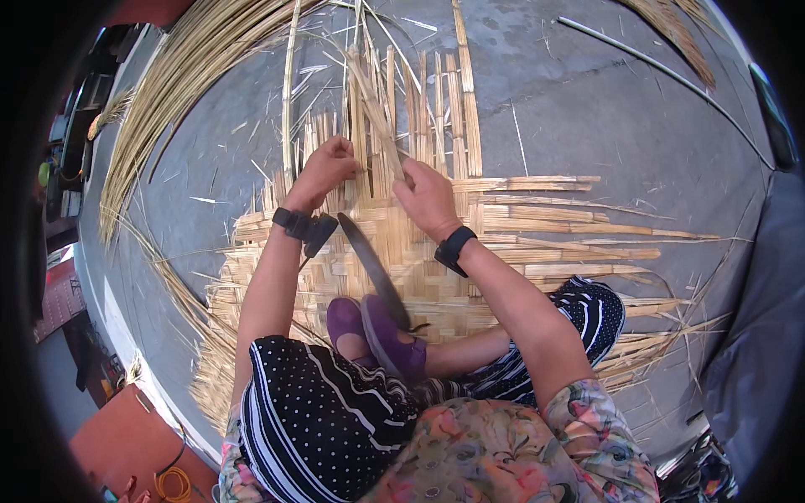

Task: The person is weaving a large circular mat using thin strips of bamboo or similar plant material, using a knife for trimming and a PVC pipe as a guide.

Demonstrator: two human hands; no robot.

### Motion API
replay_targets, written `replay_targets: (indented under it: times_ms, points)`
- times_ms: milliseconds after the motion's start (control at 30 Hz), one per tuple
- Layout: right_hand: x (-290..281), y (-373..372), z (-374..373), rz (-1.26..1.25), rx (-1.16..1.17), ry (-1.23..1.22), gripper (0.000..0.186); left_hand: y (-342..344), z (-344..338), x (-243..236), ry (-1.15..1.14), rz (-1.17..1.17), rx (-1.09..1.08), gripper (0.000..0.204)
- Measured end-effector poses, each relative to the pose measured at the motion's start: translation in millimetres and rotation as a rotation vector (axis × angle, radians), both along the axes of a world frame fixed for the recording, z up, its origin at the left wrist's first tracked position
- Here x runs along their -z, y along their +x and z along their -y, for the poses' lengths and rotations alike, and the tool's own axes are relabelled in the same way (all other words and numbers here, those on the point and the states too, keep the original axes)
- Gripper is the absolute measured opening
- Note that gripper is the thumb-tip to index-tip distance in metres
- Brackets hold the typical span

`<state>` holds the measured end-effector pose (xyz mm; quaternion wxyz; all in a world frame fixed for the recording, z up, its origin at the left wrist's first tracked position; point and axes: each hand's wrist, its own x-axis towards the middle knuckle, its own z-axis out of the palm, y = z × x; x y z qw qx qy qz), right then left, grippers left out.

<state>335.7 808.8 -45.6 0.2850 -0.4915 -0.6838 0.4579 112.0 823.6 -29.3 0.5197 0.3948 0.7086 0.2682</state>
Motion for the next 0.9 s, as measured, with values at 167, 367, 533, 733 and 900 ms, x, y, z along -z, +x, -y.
replay_targets:
  times_ms: [167, 367, 533, 733, 900]
  points:
    - [0, -1, -3, 0.018, 0.054, -0.032, 0.019, 15, 5, -25, 0.052, 0.031, 0.283, 0.038]
    - [2, -2, -4, 0.107, -0.016, 0.004, 0.019, 27, 0, -11, 0.100, -0.100, 0.187, 0.034]
    - [0, -2, 17, -0.160, 0.237, -0.226, 0.020, 25, 18, 9, 0.102, 0.221, -0.030, 0.041]
    - [5, -9, 6, 0.013, 0.043, -0.078, 0.027, 17, 17, -8, 0.118, 0.526, 0.064, 0.054]
    - [16, 4, -2, 0.005, -0.160, 0.038, 0.037, 22, 29, -7, 0.143, 0.457, -0.103, 0.053]
